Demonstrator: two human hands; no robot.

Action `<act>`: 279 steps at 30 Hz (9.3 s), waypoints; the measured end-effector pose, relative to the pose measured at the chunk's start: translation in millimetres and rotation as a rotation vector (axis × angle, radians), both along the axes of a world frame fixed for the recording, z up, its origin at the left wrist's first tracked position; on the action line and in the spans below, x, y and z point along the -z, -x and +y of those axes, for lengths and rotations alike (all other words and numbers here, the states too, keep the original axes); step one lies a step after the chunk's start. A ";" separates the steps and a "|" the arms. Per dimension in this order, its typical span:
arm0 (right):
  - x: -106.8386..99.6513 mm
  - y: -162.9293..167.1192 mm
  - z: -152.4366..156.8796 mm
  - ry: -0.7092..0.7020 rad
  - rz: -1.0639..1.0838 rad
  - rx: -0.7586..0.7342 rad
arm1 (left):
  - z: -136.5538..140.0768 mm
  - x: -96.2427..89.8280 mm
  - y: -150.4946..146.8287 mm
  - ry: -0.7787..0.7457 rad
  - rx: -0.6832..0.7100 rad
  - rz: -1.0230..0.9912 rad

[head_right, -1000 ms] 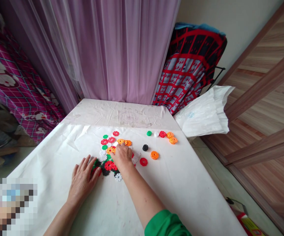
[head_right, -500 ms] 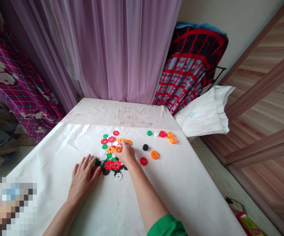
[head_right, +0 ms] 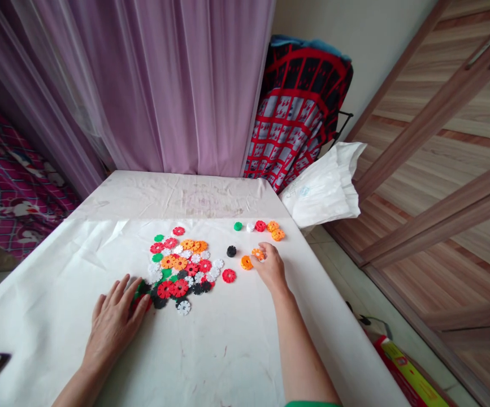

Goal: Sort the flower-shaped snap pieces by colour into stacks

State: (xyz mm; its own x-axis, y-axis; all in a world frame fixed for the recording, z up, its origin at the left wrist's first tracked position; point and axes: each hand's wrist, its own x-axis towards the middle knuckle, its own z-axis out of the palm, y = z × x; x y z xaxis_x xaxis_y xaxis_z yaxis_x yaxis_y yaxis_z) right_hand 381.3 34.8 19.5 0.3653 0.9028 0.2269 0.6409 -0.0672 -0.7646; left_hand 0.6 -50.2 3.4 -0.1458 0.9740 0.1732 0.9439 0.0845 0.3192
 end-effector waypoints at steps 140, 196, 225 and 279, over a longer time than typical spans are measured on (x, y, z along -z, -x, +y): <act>28.1 23.0 -16.9 -0.325 -0.281 -0.003 | 1.4 -5.8 -0.1 0.039 0.001 0.049; -53.7 213.9 92.3 0.546 -0.593 -0.477 | 2.0 5.4 2.2 -0.022 0.036 -0.012; -35.3 30.4 -10.5 0.420 -0.511 -0.062 | 3.4 -0.9 2.5 0.018 0.022 0.039; -41.7 28.0 -9.5 0.347 -0.537 -0.170 | 3.6 0.8 2.4 0.001 0.031 0.044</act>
State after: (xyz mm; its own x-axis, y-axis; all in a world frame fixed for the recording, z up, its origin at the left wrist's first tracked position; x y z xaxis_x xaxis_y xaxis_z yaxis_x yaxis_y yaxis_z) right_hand 353.3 25.2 61.2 0.1280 0.9915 0.0230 0.9507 -0.1160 -0.2875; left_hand -1.8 -46.6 2.5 -0.1079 0.9782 0.1775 0.9592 0.0556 0.2772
